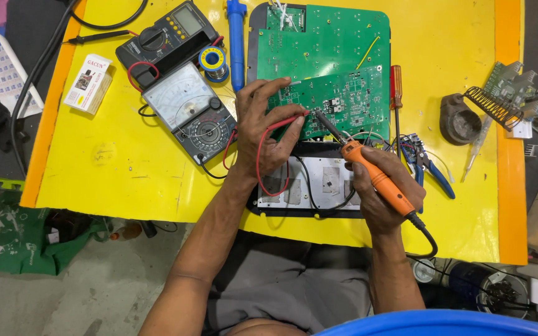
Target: Testing electronic components on a circuit board using a multimeter and performing repairs with a soldering iron.
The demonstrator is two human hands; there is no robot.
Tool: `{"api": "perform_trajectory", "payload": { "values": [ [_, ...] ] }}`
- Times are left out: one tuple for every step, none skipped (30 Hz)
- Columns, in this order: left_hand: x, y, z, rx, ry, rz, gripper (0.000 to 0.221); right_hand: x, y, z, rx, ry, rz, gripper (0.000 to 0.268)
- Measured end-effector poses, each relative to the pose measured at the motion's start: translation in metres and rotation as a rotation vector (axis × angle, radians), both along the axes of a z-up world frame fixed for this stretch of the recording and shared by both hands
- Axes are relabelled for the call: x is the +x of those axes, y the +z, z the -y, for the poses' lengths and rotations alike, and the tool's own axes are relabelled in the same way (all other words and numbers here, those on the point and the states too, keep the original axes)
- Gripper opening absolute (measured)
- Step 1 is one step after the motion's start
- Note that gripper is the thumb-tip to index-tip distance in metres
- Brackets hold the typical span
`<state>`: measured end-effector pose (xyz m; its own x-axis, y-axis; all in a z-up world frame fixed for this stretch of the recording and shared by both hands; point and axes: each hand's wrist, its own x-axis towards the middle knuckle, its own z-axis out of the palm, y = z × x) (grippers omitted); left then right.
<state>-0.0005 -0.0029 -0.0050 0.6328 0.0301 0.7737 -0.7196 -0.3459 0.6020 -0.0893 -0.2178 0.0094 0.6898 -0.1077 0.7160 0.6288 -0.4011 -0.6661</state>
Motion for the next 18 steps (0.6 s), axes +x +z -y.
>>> {"api": "perform_trajectory", "payload": {
  "values": [
    [0.0, 0.0, 0.0, 0.0, 0.0, 0.0, 0.008, 0.0, -0.001, 0.0, 0.0, 0.0, 0.0, 0.019],
    [0.0, -0.001, 0.0, 0.001, 0.001, -0.002, 0.008, 0.001, -0.002, 0.001, -0.005, -0.001, 0.007, 0.019],
    [0.001, -0.002, 0.0, 0.002, 0.001, -0.004, 0.008, 0.001, -0.002, 0.001, -0.011, -0.003, 0.013, 0.019],
    [0.001, -0.001, 0.0, 0.002, 0.001, -0.004, 0.008, 0.001, -0.003, 0.002, -0.011, -0.003, 0.013, 0.019],
    [0.001, -0.001, 0.0, 0.003, 0.002, -0.002, 0.008, 0.001, -0.003, 0.002, -0.007, -0.001, 0.014, 0.019],
    [0.001, 0.0, 0.0, 0.004, 0.003, 0.0, 0.008, 0.001, -0.003, 0.003, -0.003, 0.001, 0.015, 0.019],
    [0.001, 0.0, 0.0, 0.004, 0.003, 0.0, 0.008, 0.002, -0.003, 0.002, -0.003, 0.001, 0.015, 0.019],
    [0.001, -0.001, 0.0, 0.005, 0.004, 0.001, 0.008, 0.002, -0.002, 0.002, -0.002, 0.007, 0.017, 0.02],
    [0.001, -0.001, 0.0, 0.007, 0.004, 0.003, 0.008, 0.002, -0.002, 0.002, 0.0, 0.013, 0.019, 0.02],
    [0.001, -0.001, 0.0, 0.007, 0.005, 0.003, 0.008, 0.003, -0.003, 0.002, 0.0, 0.014, 0.019, 0.02],
    [0.001, -0.001, 0.0, 0.007, 0.004, 0.003, 0.008, 0.003, -0.004, 0.003, 0.012, 0.008, 0.029, 0.02],
    [0.001, 0.0, 0.0, 0.007, 0.004, 0.002, 0.008, 0.003, -0.004, 0.003, 0.025, 0.002, 0.04, 0.02],
    [0.001, 0.0, 0.0, 0.007, 0.003, 0.003, 0.008, 0.002, -0.006, 0.007, 0.025, 0.001, 0.04, 0.02],
    [0.001, -0.001, 0.0, 0.007, 0.005, 0.001, 0.008, 0.001, -0.007, 0.01, 0.063, -0.017, 0.055, 0.022],
    [0.001, -0.001, 0.0, 0.008, 0.005, -0.001, 0.008, 0.0, -0.008, 0.013, 0.103, -0.036, 0.069, 0.023],
    [0.0, 0.0, -0.001, 0.009, 0.004, 0.0, 0.008, 0.001, -0.01, 0.022, 0.104, -0.038, 0.07, 0.023],
    [0.0, 0.0, -0.001, 0.003, 0.0, -0.002, 0.008, 0.001, -0.012, 0.031, 0.095, -0.062, 0.109, 0.024],
    [0.0, 0.001, 0.0, -0.002, -0.004, -0.003, 0.008, 0.001, -0.014, 0.041, 0.086, -0.086, 0.147, 0.026]
  ]
}}
